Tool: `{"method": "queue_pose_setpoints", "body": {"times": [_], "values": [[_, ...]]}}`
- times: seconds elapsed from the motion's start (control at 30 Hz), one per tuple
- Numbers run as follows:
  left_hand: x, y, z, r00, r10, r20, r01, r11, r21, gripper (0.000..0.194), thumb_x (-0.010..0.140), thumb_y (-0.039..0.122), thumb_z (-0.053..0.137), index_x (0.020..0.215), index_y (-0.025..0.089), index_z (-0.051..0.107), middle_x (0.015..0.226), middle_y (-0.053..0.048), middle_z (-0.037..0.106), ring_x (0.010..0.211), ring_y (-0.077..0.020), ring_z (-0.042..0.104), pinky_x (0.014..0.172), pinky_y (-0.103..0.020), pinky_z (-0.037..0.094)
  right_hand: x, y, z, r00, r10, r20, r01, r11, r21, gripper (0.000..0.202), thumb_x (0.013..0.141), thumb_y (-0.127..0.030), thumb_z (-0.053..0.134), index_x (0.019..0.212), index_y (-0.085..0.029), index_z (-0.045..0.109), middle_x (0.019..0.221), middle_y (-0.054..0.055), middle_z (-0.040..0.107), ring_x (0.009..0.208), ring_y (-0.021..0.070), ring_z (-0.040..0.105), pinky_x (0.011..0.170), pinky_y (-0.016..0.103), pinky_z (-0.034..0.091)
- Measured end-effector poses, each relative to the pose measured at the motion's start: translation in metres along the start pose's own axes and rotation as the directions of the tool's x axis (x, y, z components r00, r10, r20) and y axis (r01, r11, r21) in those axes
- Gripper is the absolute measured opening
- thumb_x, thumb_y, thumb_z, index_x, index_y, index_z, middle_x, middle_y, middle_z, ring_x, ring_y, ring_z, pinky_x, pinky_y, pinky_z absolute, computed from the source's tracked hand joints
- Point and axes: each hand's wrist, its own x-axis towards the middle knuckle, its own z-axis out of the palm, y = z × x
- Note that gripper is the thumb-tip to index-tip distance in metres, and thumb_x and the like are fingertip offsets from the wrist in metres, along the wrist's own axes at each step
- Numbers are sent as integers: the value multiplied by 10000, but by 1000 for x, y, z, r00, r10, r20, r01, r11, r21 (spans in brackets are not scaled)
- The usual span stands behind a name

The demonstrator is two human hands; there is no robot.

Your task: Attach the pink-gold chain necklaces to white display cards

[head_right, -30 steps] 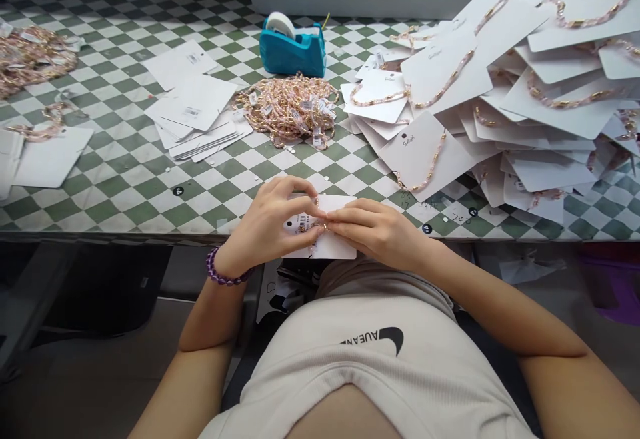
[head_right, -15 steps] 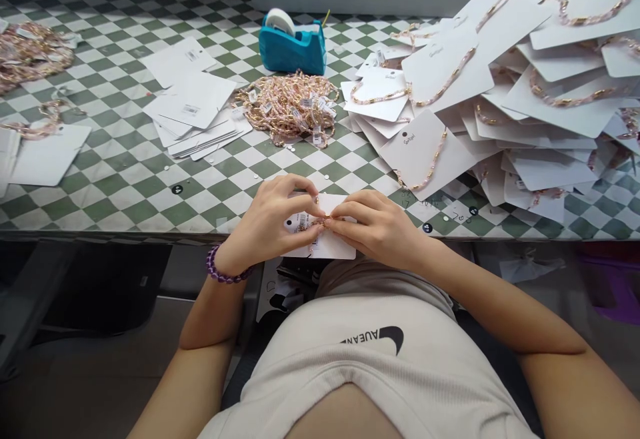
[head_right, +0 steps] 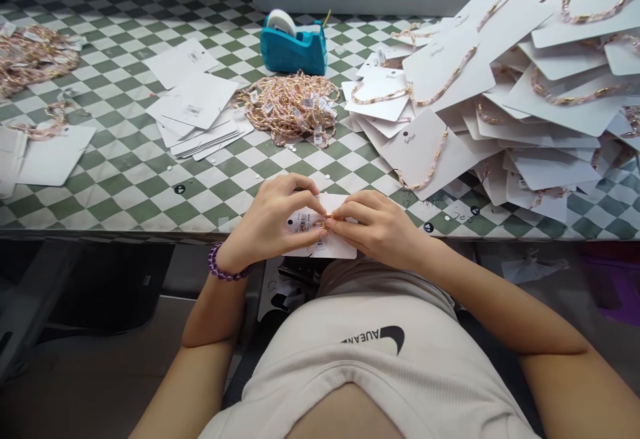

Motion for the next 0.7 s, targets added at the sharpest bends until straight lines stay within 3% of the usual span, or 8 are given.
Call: {"method": "queue_pose_setpoints", "body": {"times": [0.17, 0.33, 0.5, 0.7], "values": [[-4, 2, -5, 998, 46, 47, -46, 999, 0, 372, 795, 424, 686, 1093, 220, 593, 1237, -78, 568, 1174, -252, 516, 1056, -433, 346, -3, 2, 1, 1000, 1, 12, -1, 1000, 13, 236, 911, -176, 623, 1145, -187, 651, 1010, 58, 720, 966, 180, 610, 859, 342, 544], [-13, 19, -7, 994, 101, 33, -104, 990, 91, 273, 840, 422, 639, 994, 200, 603, 1218, -86, 601, 1250, -289, 471, 1073, -452, 364, -3, 3, 1, 1000, -4, -10, 4, 1000, 31, 211, 912, -166, 614, 1120, -174, 653, 1006, 65, 722, 957, 187, 610, 839, 350, 554], [-21, 35, -7, 997, -44, -59, 62, 932, 357, 268, 835, 444, 657, 856, 178, 639, 996, -83, 657, 1044, -310, 566, 860, -457, 454, -3, 3, 1, 1000, -14, 7, 14, 1000, 27, 232, 904, -165, 626, 1135, -164, 653, 1013, 66, 721, 954, 192, 606, 854, 364, 554], [-29, 47, -7, 996, -29, -88, 67, 882, 467, 180, 834, 365, 679, 806, 189, 658, 860, -46, 657, 932, -279, 593, 754, -415, 428, -3, 3, 2, 1000, -7, -8, 7, 999, 32, 206, 920, -174, 609, 1120, -173, 656, 1004, 59, 721, 947, 175, 609, 848, 344, 553]]}}
